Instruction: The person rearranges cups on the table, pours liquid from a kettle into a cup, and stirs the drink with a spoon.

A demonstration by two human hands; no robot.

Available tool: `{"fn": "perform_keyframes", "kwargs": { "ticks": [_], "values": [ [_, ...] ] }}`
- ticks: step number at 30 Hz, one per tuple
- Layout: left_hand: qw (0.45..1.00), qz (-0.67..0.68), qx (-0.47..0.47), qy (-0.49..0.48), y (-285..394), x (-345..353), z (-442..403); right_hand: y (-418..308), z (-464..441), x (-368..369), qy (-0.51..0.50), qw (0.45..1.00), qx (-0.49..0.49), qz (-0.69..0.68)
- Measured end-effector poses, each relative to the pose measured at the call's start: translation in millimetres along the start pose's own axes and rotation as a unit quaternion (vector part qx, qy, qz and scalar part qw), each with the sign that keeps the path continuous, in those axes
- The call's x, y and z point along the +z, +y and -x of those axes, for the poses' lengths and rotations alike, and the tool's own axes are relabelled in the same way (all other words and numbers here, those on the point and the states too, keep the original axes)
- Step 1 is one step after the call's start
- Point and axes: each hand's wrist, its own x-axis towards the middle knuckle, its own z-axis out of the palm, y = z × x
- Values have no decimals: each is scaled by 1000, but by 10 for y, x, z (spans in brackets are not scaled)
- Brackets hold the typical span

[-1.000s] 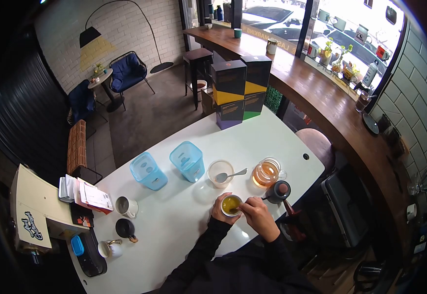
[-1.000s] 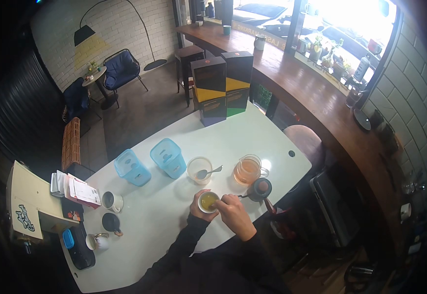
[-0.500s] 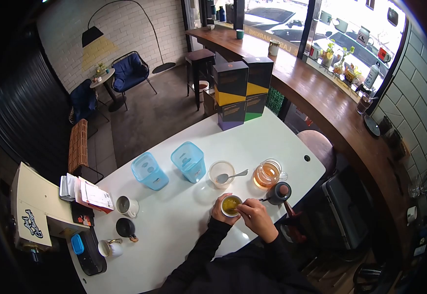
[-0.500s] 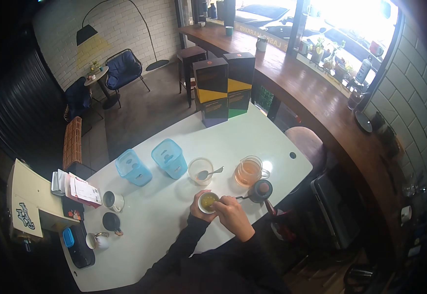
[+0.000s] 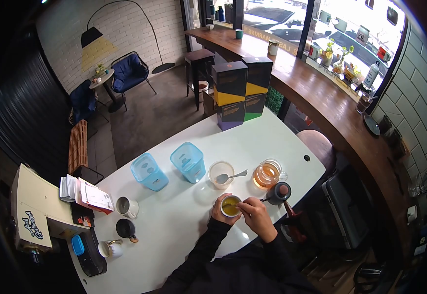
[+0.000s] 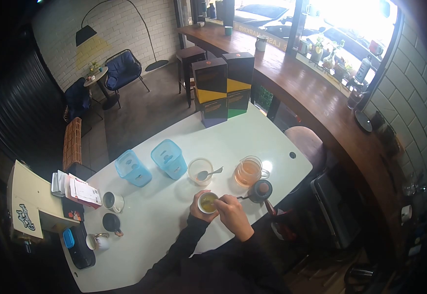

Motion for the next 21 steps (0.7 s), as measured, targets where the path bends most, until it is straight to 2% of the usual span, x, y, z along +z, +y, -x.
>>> {"fn": "perform_keyframes", "kwargs": {
  "ticks": [7, 13, 21],
  "values": [
    [1000, 11, -13, -5, -13, -9, -5, -25, -7, -87, -55, 998, 7, 10],
    [1000, -18, 5, -5, 14, -12, -14, 6, -11, -90, -3, 1000, -2, 23],
    [1000, -1, 11, -1, -56, 1, 4, 22, 14, 23, -14, 1000, -6, -16]
  ]
}}
